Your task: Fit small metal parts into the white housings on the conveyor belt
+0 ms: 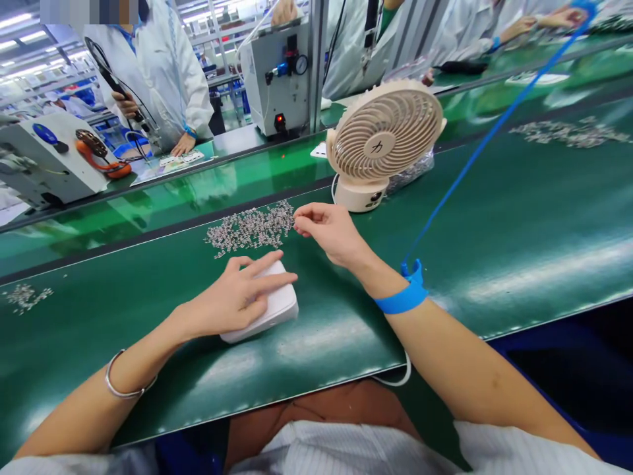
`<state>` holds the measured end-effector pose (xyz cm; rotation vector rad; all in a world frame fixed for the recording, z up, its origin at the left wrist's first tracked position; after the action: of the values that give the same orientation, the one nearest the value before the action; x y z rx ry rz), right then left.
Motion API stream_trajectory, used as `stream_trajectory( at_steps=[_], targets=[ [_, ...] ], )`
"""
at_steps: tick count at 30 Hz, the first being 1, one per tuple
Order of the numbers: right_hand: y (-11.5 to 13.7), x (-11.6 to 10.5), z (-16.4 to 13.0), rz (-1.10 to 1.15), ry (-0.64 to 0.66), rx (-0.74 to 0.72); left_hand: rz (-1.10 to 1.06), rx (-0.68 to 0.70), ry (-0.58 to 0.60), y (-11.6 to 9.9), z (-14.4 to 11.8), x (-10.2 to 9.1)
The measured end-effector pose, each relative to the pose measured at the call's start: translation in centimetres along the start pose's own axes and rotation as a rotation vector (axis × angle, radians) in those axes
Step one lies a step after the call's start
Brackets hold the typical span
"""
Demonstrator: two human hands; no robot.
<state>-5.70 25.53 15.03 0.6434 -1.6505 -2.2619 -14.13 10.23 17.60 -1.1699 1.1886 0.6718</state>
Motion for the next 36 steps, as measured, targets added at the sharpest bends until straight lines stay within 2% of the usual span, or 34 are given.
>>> stream_trajectory(
  at_steps=[5, 8, 11, 13, 15, 16, 19, 21, 22, 25, 30, 33, 36],
  targets=[
    [-0.5, 0.6, -0.2, 0.163, 0.105, 0.148, 0.153, -0.41, -0.042, 2.3, -0.5, -1.6],
    [-0.4, 0.7, -0.2, 0.118, 0.116, 0.139, 0.26, -0.617, -0.091, 3.4, -0.8, -1.8],
    [0.0, 0.7, -0.3, 0.026, 0.074, 0.088, 0.363, -0.718, -0.21, 3.8, -1.1, -2.2],
    [0.3, 1.1, -0.5, -0.002, 0.086, 0.058, 0.389, -0.706, -0.282, 3.4, -1.3, -2.5],
    [0.7, 1.7, -0.9, -0.001, 0.127, 0.031, 0.363, -0.616, -0.282, 2.6, -1.4, -2.6],
    [0.9, 2.0, -1.1, 0.004, 0.149, 0.02, 0.335, -0.546, -0.241, 2.1, -1.3, -2.5],
    [1.0, 2.9, -1.7, 0.01, 0.217, 0.002, 0.232, -0.349, -0.001, 1.0, -1.0, -1.0],
    [0.8, 3.4, -2.1, -0.012, 0.251, -0.012, 0.224, -0.349, 0.074, 1.1, -0.9, -0.1],
    [0.8, 3.6, -2.2, -0.034, 0.258, -0.03, 0.253, -0.393, 0.05, 1.4, -0.8, 0.2],
    [0.7, 4.1, -2.5, -0.145, 0.239, -0.148, 0.399, -0.507, -0.125, 1.8, -0.7, 0.8],
    [0.4, 4.6, -2.4, -0.309, 0.162, -0.334, 0.532, -0.422, -0.249, 0.7, -0.5, 2.5],
    [0.1, 4.8, -2.3, -0.295, 0.173, -0.358, 0.591, -0.366, -0.285, 0.0, -0.6, 2.6],
    [0.0, 5.2, -2.4, -0.269, 0.216, -0.361, 0.599, -0.333, -0.274, -0.1, -0.4, 2.5]
  ],
)
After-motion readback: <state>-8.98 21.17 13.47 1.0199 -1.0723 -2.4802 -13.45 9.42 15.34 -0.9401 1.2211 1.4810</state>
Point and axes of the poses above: each hand's wrist, its own z-axis towards the middle knuckle, its own x-axis out of the palm, y = z × x, the point moved 6 cm from there along z, towards the middle knuckle, and after that the axes turned 12 degrees about -z, right-handed, at the moved point
